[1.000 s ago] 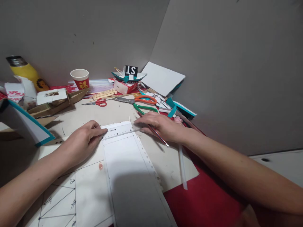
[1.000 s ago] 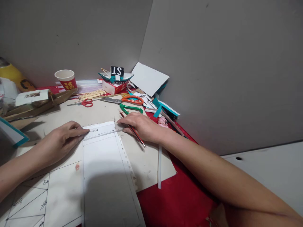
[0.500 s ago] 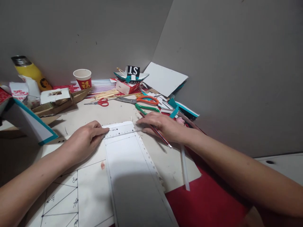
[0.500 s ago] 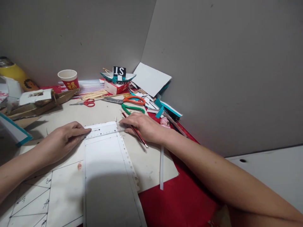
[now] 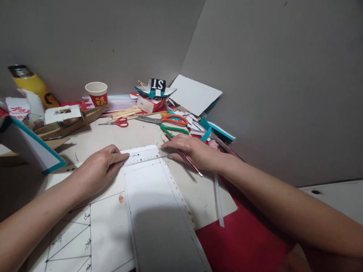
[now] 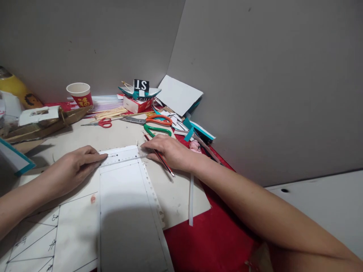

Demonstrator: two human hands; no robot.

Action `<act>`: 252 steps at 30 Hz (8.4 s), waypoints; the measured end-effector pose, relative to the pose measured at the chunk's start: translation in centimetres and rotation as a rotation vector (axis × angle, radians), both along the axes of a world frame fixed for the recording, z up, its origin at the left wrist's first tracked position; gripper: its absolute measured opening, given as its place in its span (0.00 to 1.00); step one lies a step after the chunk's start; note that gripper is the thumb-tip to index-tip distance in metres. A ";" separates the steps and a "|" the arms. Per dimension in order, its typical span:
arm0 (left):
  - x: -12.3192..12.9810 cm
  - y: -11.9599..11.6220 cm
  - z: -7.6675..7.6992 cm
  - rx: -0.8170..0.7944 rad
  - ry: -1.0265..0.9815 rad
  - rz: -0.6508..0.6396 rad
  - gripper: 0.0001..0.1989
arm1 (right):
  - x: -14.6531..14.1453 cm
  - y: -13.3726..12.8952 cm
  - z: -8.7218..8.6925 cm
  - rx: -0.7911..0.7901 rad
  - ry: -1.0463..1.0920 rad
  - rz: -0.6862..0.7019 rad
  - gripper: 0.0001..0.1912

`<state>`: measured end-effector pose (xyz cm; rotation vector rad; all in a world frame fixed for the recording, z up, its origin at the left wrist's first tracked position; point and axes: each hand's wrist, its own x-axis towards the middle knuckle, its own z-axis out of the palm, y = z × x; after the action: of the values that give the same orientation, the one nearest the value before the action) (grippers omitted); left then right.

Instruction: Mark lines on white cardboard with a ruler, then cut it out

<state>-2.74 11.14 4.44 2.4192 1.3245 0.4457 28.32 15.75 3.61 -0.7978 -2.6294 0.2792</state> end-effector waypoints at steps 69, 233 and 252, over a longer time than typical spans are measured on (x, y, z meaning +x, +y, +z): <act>-0.3 0.9 -0.1 -0.146 0.015 -0.095 0.19 | -10.8 -4.9 -0.2 -0.516 0.465 -0.222 0.04; -0.4 -1.0 0.2 -0.113 -0.170 0.229 0.05 | -3.7 -5.2 -0.2 -0.302 0.317 -0.147 0.21; 0.8 -1.9 1.5 -0.193 -0.680 0.184 0.16 | -3.3 -5.7 0.5 -0.938 0.758 -0.293 0.19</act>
<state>-1.95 9.26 5.92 1.7495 1.1988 1.0242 25.04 10.05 4.13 -1.0412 -1.5644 1.4509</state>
